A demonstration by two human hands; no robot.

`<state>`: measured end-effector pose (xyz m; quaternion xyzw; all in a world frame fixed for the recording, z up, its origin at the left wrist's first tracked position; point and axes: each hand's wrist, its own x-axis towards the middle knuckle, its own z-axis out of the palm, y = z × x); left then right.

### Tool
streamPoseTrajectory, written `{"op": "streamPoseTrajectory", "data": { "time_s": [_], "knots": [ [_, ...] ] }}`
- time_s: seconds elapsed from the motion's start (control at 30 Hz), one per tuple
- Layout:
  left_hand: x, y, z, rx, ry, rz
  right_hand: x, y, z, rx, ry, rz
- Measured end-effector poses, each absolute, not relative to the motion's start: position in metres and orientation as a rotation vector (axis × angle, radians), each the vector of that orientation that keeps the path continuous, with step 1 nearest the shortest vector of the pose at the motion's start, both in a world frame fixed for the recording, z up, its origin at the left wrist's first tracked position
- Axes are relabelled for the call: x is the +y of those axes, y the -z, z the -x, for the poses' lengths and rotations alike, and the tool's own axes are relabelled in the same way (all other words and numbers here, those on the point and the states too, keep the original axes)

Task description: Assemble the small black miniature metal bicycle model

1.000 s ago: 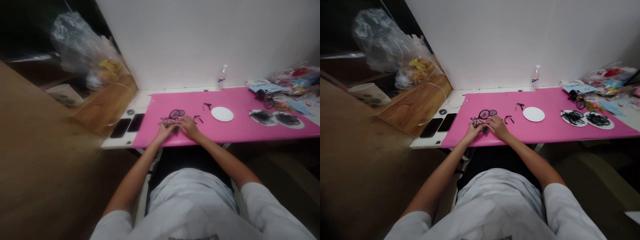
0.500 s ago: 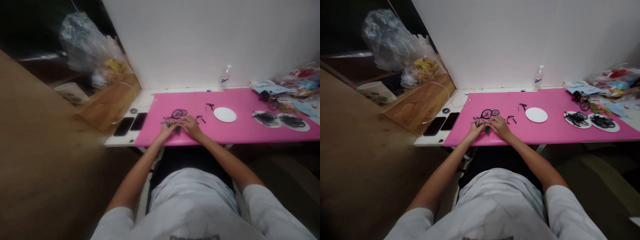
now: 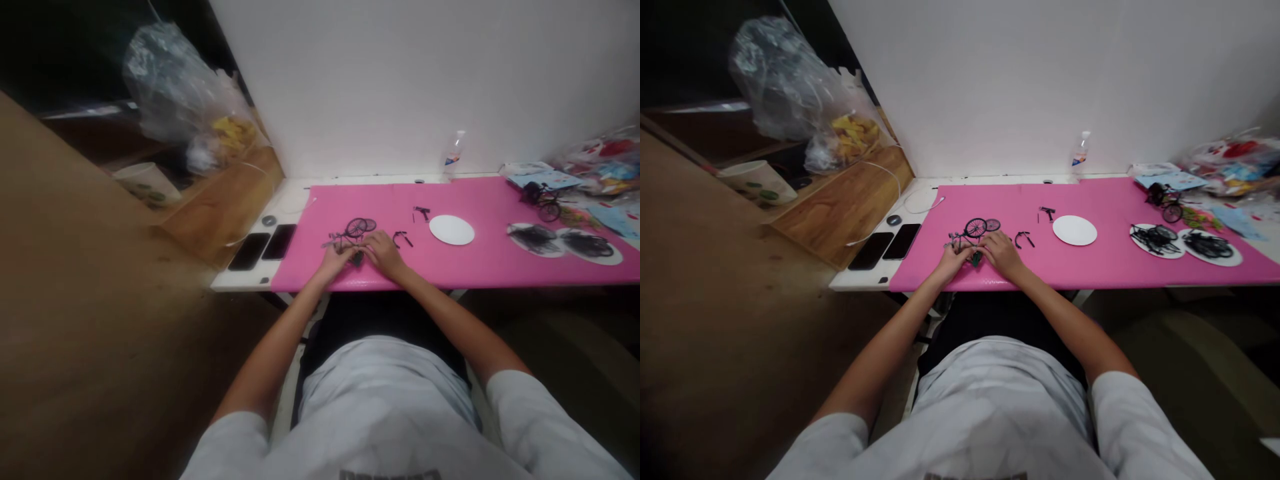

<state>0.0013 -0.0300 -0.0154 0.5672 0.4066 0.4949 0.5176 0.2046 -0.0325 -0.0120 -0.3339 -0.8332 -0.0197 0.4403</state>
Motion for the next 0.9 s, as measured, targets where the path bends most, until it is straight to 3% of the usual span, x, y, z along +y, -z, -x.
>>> {"op": "streamPoseTrajectory", "data": {
  "time_s": [0.9],
  "knots": [
    [-0.0319, 0.0141, 0.0016, 0.927, -1.145, -1.416, -0.0331, 0.0098, -0.207, -2.016, -0.079, 0.823]
  ]
}}
